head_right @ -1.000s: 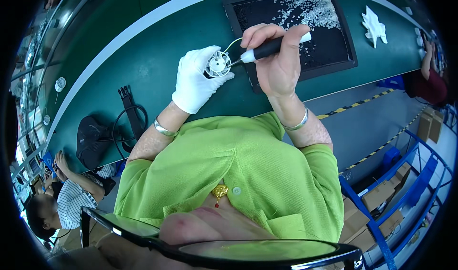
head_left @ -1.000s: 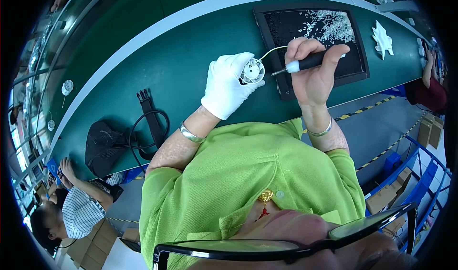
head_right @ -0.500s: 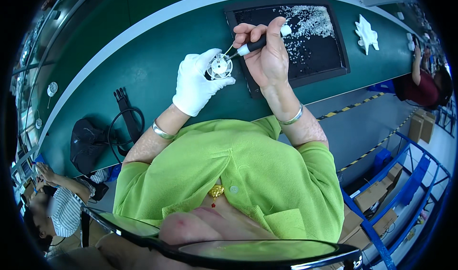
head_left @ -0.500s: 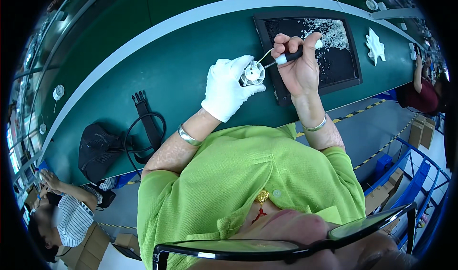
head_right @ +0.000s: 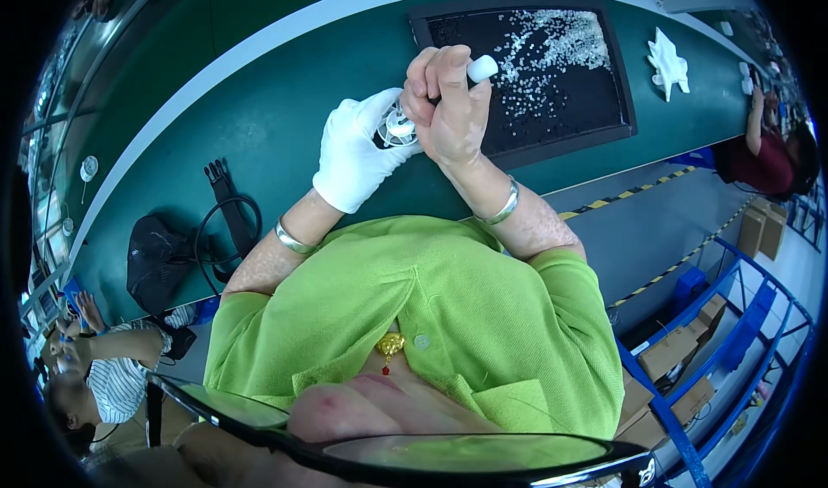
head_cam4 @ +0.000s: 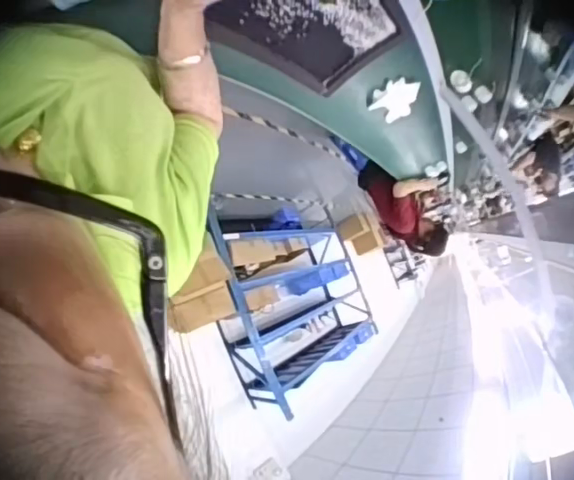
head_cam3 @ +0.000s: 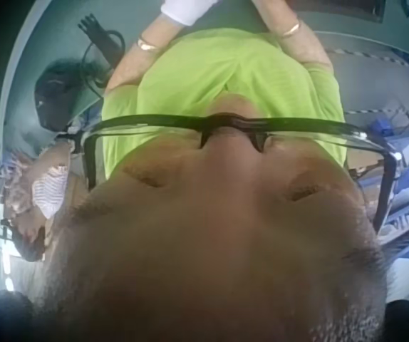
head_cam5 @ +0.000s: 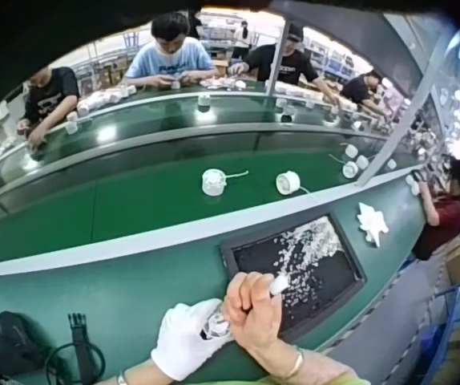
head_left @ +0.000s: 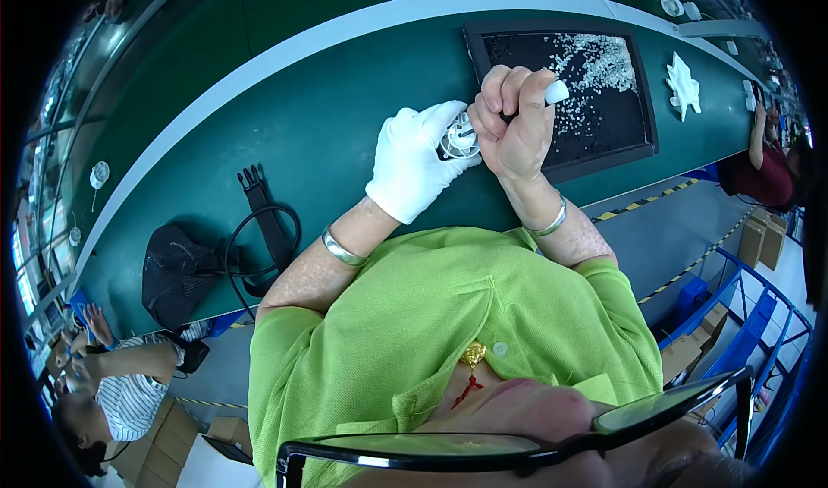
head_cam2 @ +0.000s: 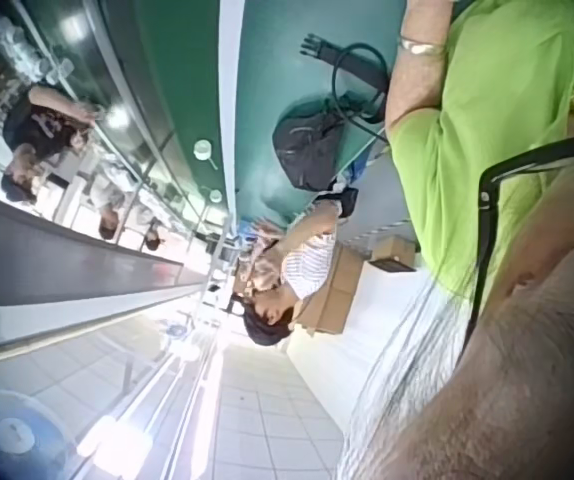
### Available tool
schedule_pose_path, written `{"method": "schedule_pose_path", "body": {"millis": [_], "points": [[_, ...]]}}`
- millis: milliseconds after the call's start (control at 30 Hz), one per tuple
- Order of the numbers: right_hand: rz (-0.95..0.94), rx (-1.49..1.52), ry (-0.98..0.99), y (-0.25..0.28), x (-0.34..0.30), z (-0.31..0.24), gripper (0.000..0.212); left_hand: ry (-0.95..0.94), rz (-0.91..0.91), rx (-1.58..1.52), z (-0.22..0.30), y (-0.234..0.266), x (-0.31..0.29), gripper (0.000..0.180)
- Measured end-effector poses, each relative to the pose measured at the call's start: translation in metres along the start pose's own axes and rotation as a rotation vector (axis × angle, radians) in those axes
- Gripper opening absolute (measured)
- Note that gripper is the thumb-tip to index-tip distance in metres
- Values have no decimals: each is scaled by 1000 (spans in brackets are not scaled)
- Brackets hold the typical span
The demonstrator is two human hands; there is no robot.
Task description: The person repeatedly picks up small components from a tray using a handheld pen tool and installs them into plastic housings held by hand.
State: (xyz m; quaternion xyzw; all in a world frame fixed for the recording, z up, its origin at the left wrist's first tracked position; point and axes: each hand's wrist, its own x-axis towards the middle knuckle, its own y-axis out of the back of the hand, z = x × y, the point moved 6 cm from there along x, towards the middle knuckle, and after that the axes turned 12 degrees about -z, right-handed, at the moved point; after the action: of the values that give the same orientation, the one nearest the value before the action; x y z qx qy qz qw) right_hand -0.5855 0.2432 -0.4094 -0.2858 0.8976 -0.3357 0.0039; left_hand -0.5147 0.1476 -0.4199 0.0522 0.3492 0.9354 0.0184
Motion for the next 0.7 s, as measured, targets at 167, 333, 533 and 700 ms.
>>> {"method": "schedule_pose_path", "body": {"millis": [167, 333, 533, 700], "points": [[-22, -42, 7, 0, 2, 4, 47, -3, -2, -23, -2, 0, 2, 54], [-123, -205, 22, -5, -1, 5, 45, -10, -3, -42, -1, 1, 4, 44], [-250, -731, -25, -22, 1, -1, 34, -4, -45, -22, -2, 2, 5, 41], [-247, -856, -7, -31, 4, -3, 32, -24, -37, -67, -11, -6, 5, 40]]}}
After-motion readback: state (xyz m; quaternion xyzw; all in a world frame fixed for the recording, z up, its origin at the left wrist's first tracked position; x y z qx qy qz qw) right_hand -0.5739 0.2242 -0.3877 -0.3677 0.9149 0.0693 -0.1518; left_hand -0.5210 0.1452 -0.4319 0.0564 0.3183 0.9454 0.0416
